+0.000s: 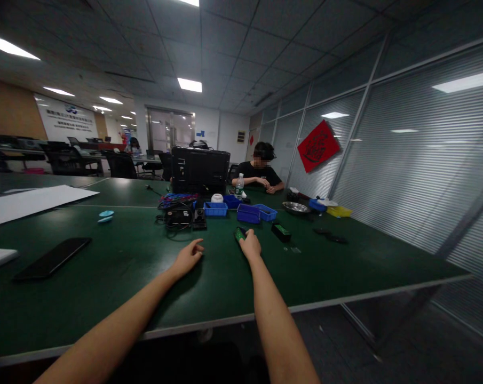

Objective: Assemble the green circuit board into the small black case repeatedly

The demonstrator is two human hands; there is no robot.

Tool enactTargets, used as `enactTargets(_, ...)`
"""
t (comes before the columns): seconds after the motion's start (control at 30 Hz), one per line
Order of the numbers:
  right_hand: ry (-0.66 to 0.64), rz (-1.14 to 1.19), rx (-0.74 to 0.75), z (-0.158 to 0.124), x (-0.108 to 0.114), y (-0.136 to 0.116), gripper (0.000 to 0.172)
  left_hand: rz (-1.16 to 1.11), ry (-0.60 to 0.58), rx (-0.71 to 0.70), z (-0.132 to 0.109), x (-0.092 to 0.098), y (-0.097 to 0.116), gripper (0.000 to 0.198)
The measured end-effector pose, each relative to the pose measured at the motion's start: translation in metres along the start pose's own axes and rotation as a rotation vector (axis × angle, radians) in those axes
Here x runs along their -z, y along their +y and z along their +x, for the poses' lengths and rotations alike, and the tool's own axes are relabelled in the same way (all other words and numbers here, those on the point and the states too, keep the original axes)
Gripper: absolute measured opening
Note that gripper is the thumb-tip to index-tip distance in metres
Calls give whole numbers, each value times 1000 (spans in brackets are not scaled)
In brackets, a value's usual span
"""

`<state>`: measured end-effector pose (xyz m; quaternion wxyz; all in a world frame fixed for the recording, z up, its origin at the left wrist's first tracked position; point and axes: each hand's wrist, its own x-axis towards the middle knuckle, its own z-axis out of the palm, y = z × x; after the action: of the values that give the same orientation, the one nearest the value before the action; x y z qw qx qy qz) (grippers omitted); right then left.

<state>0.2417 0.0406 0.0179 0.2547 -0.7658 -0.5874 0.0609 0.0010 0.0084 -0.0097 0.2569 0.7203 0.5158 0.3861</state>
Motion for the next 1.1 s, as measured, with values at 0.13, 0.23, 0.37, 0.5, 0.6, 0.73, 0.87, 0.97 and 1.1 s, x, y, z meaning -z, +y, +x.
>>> enactTargets(0.13, -14, -95, 131, -9, -15, -15, 44, 3, 10, 0, 0, 0, 0, 50)
enactTargets(0.23, -10, -88, 150, -8, -19, -15, 57, -1, 10, -7, 0, -1, -2, 50)
enactTargets(0.37, -36, -72, 111, -6, -16, -14, 63, 4, 7, -11, 1, -2, -3, 50)
enactTargets(0.5, 39, -128, 136, -12, -13, -21, 58, 8, 10, 1, 2, -3, -2, 50)
enactTargets(0.6, 103, -246, 241, -21, -14, -29, 52, 7, 10, 3, 1, -3, -2, 50)
enactTargets(0.73, 141, -345, 463, -36, -18, -43, 45, -2, 15, -9, 0, -2, -1, 50)
enactTargets(0.87, 148, -305, 588, -48, -21, -55, 43, -16, 20, -16, 0, -2, 0, 50)
enactTargets(0.97, 207, -197, 497, -45, -19, -55, 43, -8, 21, -3, -1, -2, 1, 50)
enactTargets(1.1, 177, -15, 167, -27, -18, -41, 47, -7, 21, -3, -1, -2, 3, 50)
